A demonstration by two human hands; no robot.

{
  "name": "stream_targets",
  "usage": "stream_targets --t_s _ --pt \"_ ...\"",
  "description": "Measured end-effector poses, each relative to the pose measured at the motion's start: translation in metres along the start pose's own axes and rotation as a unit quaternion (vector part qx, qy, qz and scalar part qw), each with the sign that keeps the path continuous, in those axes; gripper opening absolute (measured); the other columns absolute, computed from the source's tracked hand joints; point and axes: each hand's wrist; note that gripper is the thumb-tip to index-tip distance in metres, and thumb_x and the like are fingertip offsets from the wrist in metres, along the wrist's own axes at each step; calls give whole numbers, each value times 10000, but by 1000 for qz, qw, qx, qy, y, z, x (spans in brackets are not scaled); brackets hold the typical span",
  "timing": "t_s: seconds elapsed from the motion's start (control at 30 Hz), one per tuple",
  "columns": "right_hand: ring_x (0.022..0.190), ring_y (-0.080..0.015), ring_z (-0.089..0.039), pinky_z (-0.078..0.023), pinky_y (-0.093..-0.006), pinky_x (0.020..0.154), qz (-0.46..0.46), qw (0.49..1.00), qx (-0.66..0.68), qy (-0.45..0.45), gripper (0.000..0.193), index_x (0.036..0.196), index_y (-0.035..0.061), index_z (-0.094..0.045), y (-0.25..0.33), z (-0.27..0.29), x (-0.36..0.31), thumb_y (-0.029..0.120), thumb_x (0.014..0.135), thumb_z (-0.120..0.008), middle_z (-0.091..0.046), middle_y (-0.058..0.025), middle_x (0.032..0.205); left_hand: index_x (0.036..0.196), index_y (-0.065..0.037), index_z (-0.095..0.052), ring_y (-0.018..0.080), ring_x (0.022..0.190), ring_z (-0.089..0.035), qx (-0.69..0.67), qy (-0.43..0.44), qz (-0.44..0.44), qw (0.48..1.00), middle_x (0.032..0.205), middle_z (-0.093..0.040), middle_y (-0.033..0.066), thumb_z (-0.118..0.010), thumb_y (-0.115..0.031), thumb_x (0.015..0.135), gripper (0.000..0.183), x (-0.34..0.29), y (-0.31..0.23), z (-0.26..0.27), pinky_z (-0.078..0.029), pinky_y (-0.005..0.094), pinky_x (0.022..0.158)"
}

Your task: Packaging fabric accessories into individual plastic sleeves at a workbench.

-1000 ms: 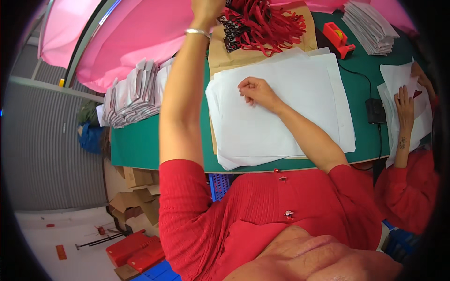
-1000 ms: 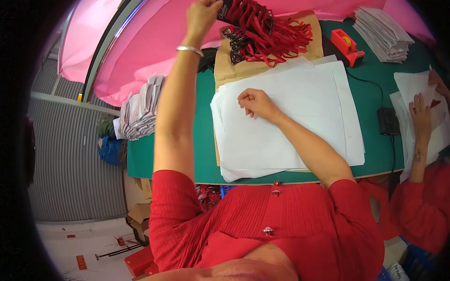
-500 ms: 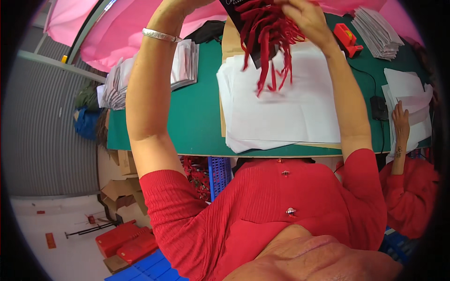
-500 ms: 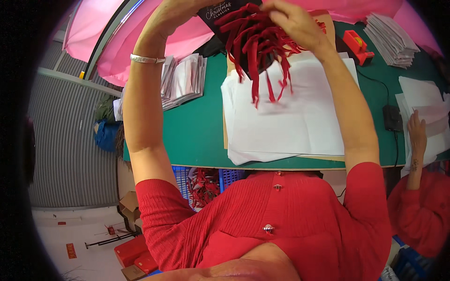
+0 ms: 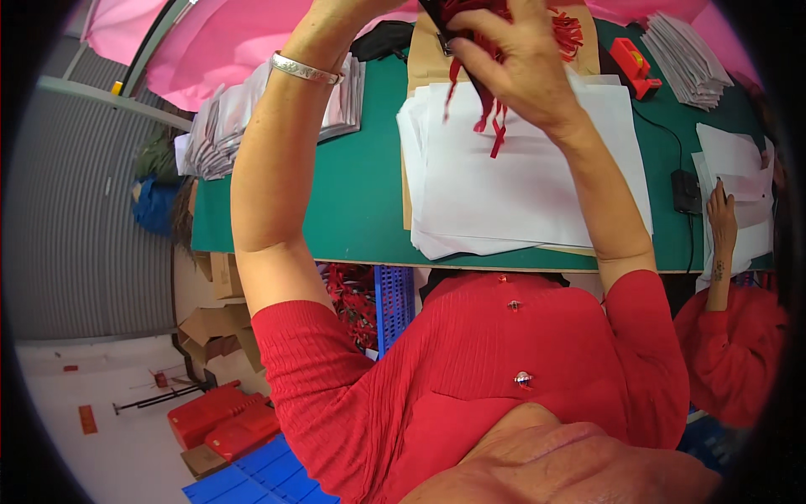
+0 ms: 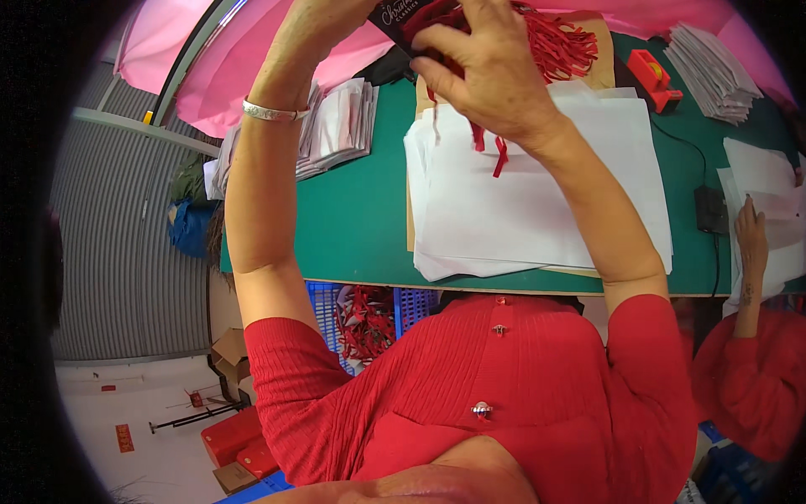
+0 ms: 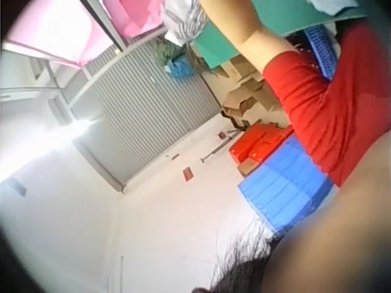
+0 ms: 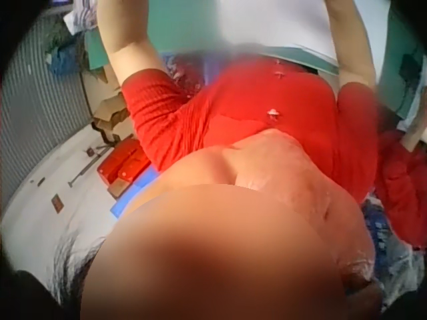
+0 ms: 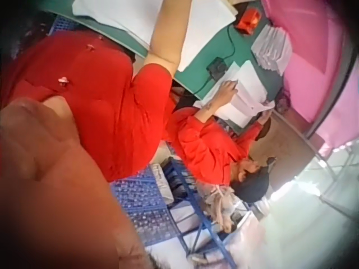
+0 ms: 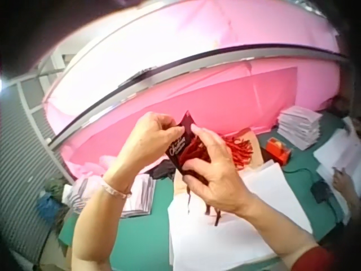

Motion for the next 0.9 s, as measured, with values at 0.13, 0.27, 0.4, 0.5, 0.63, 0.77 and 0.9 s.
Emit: stream_targets --t_s 0.13,0.27,0.4,0.5,0.63,0.77,0.9 --pt "1418 -367 -306 -336 -516 1064 0 990 -115 81 172 988 98 -727 -11 -25 -47 213 879 -658 -337 -115 1553 762 68 -670 145 589 -524 228 -159 79 957 668 -610 79 -624 -131 847 222 -12 -61 -16 -456 253 557" --pt "1477 -391 -133 -193 -587 1128 -111 948 -75 290 187 987 117 -737 -28 6 -125 232 846 -694 -198 -110 1618 760 74 -672 149 572 -523 239 -200 87 946 659 -615 82 -616 -129 845 226 -22 -66 -7 -458 251 543" --pt "1402 -333 -367 -300 -434 1128 -132 922 81 355 302 1111 100 -714 -62 51 -123 134 812 -730 -407 -126 1525 778 80 -679 151 569 -530 238 -191 85 948 679 -626 94 -613 -129 846 229 -25 -71 -9 -455 244 526" --pt "1320 -262 -467 -388 -354 1072 -211 958 119 152 680 1394 9 -472 -18 73 -45 28 769 -741 -488 -101 1460 789 81 -682 155 576 -539 246 -153 89 953 692 -630 109 -611 -128 849 229 -24 -79 -19 -459 240 524" --pt "1327 -401 -377 -337 -465 1098 -363 892 165 210 1164 1551 134 -134 4 47 13 232 641 -854 -329 -239 1464 798 83 -683 161 584 -549 255 -106 75 958 705 -633 130 -609 -130 854 232 -19 -92 -38 -468 235 521" --pt "1309 -405 -393 -343 -453 1087 -338 882 263 197 1213 1542 102 -148 1 32 10 185 572 -871 -335 -248 1457 818 93 -676 169 587 -558 232 -66 15 970 714 -630 156 -611 -152 872 259 -9 -98 -52 -489 224 526" --pt "1322 -391 -381 -329 -458 1098 -294 936 100 168 1198 1538 85 -154 5 31 6 141 568 -855 -342 -234 1465 903 111 -666 155 585 -554 249 -87 76 962 760 -643 169 -597 -199 929 319 -9 -110 -62 -497 214 519"
Point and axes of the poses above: each hand's wrist, its own x-axis towards the middle knuckle, its own z-axis out of the back of the hand, y = z × x
